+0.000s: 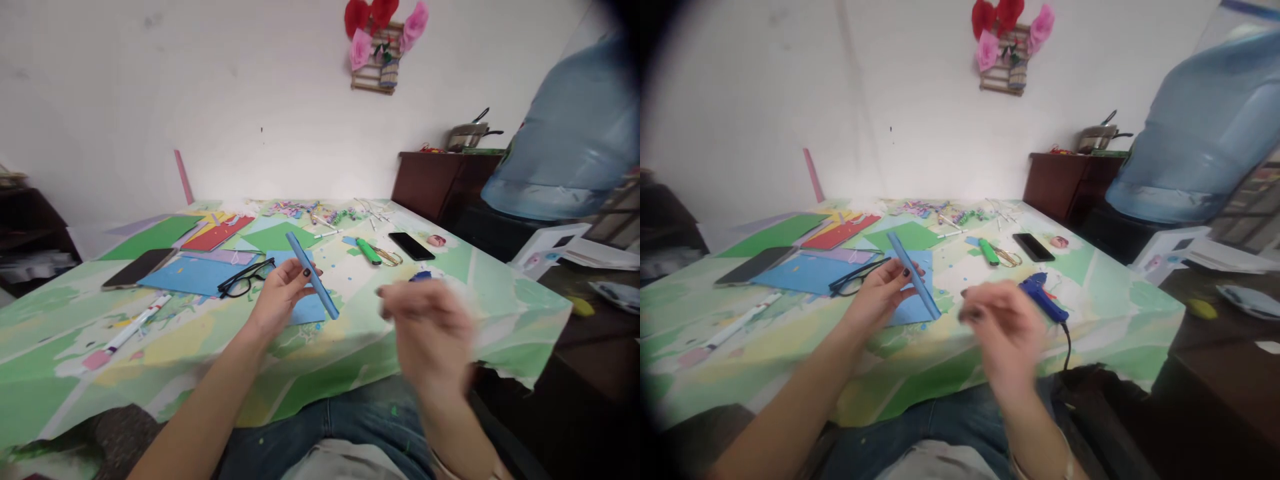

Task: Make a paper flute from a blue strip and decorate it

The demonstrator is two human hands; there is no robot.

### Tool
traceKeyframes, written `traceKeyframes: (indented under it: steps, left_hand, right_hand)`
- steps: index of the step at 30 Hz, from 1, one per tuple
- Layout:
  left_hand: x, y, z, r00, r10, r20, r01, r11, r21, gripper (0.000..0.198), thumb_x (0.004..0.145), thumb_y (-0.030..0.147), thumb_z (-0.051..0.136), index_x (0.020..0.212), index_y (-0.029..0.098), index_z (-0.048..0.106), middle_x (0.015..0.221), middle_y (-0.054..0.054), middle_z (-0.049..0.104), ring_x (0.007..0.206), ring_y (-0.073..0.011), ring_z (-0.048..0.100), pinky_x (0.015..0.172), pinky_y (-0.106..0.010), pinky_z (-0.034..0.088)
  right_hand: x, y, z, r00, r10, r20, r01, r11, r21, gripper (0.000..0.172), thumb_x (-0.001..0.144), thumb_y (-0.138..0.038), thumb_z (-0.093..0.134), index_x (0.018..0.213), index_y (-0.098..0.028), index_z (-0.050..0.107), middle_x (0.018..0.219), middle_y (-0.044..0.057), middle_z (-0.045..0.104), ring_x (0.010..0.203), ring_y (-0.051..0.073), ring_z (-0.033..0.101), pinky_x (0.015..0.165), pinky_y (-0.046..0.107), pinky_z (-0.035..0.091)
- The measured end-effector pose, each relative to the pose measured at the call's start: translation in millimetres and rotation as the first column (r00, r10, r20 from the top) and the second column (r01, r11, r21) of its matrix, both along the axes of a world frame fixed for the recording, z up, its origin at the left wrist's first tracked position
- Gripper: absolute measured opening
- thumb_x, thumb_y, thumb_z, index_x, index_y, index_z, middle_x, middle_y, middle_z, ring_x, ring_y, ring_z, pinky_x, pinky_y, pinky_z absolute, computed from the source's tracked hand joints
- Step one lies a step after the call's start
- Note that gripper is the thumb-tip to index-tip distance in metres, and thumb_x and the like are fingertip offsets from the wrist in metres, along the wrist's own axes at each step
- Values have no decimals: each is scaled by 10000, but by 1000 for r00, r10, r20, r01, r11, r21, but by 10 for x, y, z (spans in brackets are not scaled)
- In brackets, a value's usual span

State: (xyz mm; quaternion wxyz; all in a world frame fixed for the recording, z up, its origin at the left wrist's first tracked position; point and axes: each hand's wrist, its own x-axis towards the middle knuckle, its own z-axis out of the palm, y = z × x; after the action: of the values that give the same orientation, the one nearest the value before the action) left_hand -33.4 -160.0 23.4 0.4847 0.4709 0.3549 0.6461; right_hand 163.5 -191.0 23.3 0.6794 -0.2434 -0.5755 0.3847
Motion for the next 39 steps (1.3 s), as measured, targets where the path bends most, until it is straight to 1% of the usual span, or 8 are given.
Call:
traceKeyframes:
  steps: [4, 5, 12, 17, 20, 26, 33, 39]
  left_hand:
    - [-29, 198, 5, 991, 94, -98, -86, 993, 77, 313, 643, 339, 790, 836, 147, 636, 785, -32, 670, 759, -165, 616, 682, -282, 511]
    - [-29, 254, 28, 986, 112, -121, -100, 990, 96, 308, 629, 325, 798, 819, 144, 636, 758, -24, 663, 741, -162, 613, 679, -283, 511]
    - [-26, 628, 221, 949, 200, -243, -148, 965, 217, 252, 596, 258, 788, 769, 160, 633, 713, 8, 633, 692, -140, 581, 646, -258, 494]
    - [-57, 798, 105, 911, 291, -293, -222, 943, 246, 215, 594, 247, 776, 721, 162, 624, 668, 18, 604, 653, -128, 553, 602, -230, 449]
    - [-68, 861, -5, 893, 320, -316, -248, 937, 246, 214, 577, 232, 785, 690, 160, 619, 657, 20, 591, 649, -124, 541, 601, -222, 432]
    - [-84, 928, -111, 906, 226, -359, -163, 967, 197, 230, 618, 250, 782, 749, 148, 624, 683, 5, 605, 667, -136, 562, 612, -248, 485]
    - [-158, 945, -192, 902, 105, -418, -57, 990, 126, 141, 861, 256, 608, 877, 116, 609, 830, -14, 629, 733, -128, 612, 675, -302, 531]
    - [-198, 1041, -269, 896, 83, -436, -43, 994, 100, 226, 893, 299, 562, 1034, 125, 593, 972, -51, 630, 806, -150, 623, 706, -330, 541]
  right_hand:
    - [-362, 563, -291, 862, -71, 502, 86, 996, -8, 348, 693, -324, 722, 1001, -201, 619, 989, 74, 673, 908, 214, 621, 799, 360, 500]
    - [-433, 687, -337, 842, -65, 536, 86, 996, -14, 390, 672, -320, 735, 1019, -184, 619, 996, 89, 676, 870, 217, 626, 765, 360, 508]
    - [-609, 1132, -226, 803, -32, 596, 53, 998, -16, 140, 682, -179, 689, 816, -208, 658, 768, 14, 704, 728, 188, 653, 737, 333, 513]
    - [-648, 1377, -246, 784, 61, 618, -8, 996, -88, 144, 649, -137, 731, 750, -210, 658, 735, -15, 703, 749, 194, 663, 741, 325, 526]
    - [-656, 1474, -347, 760, 150, 632, -51, 984, -171, 120, 741, -224, 715, 821, -162, 651, 794, 6, 690, 757, 173, 657, 723, 320, 536]
    - [-621, 1582, -481, 680, 290, 674, -117, 950, -290, 296, 905, -323, 551, 1141, -145, 563, 1124, 76, 598, 944, 190, 611, 798, 388, 529]
    - [-619, 1649, -547, 625, 337, 704, -126, 934, -336, 312, 902, -323, 553, 1164, -154, 556, 1166, 79, 581, 977, 204, 601, 814, 397, 524]
    - [-611, 1672, -570, 622, 301, 722, -112, 948, -299, 316, 898, -322, 559, 1164, -151, 557, 1170, 80, 580, 983, 208, 599, 815, 399, 523]
